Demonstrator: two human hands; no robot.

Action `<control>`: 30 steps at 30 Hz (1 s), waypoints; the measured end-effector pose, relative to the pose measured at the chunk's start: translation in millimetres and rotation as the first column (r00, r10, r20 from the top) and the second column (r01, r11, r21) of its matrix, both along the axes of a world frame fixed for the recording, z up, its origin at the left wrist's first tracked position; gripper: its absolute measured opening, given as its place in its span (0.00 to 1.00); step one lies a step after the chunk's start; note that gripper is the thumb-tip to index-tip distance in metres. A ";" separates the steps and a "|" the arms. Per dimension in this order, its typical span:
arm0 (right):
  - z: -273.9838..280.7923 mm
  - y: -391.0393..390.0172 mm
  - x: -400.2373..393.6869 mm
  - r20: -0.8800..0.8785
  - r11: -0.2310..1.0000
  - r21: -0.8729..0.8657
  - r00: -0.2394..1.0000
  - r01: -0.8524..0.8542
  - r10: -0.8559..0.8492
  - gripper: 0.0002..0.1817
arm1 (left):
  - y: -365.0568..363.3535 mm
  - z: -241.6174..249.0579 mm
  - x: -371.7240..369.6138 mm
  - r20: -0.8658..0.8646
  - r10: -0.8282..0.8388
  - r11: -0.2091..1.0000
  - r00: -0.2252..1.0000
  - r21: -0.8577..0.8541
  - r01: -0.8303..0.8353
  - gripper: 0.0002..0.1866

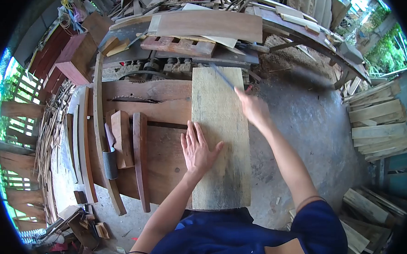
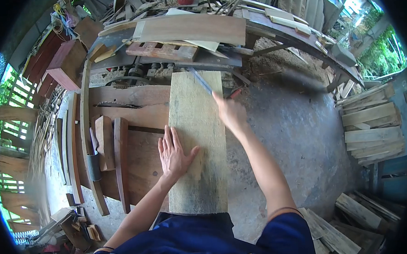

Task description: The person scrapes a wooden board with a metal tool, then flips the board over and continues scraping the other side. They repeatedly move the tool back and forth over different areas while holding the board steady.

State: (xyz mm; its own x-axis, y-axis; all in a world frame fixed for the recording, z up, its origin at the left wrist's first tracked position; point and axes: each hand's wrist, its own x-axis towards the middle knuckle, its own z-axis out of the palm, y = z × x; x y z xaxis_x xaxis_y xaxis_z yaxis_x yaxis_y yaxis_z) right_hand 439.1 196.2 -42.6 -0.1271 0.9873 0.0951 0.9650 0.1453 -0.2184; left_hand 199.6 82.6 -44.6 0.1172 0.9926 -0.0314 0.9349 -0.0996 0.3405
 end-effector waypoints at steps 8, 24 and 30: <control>0.3 -22.5 -24.2 0.042 0.996 0.067 0.997 -0.060 0.057 0.26 | -0.6 1.8 0.2 0.027 0.017 1.000 0.999 0.001 -0.017 0.60; 7.6 -29.3 -42.7 -0.118 0.996 -0.011 0.989 -0.089 0.087 0.26 | -1.2 1.3 -2.3 0.029 -0.003 1.000 1.000 0.012 0.003 0.59; -7.7 58.5 -39.0 -0.097 0.996 0.084 0.995 -0.004 0.012 0.26 | -0.9 -1.3 -0.6 0.019 -0.012 1.000 1.000 0.028 0.012 0.58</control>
State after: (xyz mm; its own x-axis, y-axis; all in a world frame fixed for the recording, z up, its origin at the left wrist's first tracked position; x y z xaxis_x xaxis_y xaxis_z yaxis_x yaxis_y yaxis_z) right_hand 400.0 254.7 -50.3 -0.1210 0.9744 0.1897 0.9386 0.1745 -0.2976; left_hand 199.0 81.8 -45.9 0.1293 0.9916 -0.0013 0.9269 -0.1204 0.3555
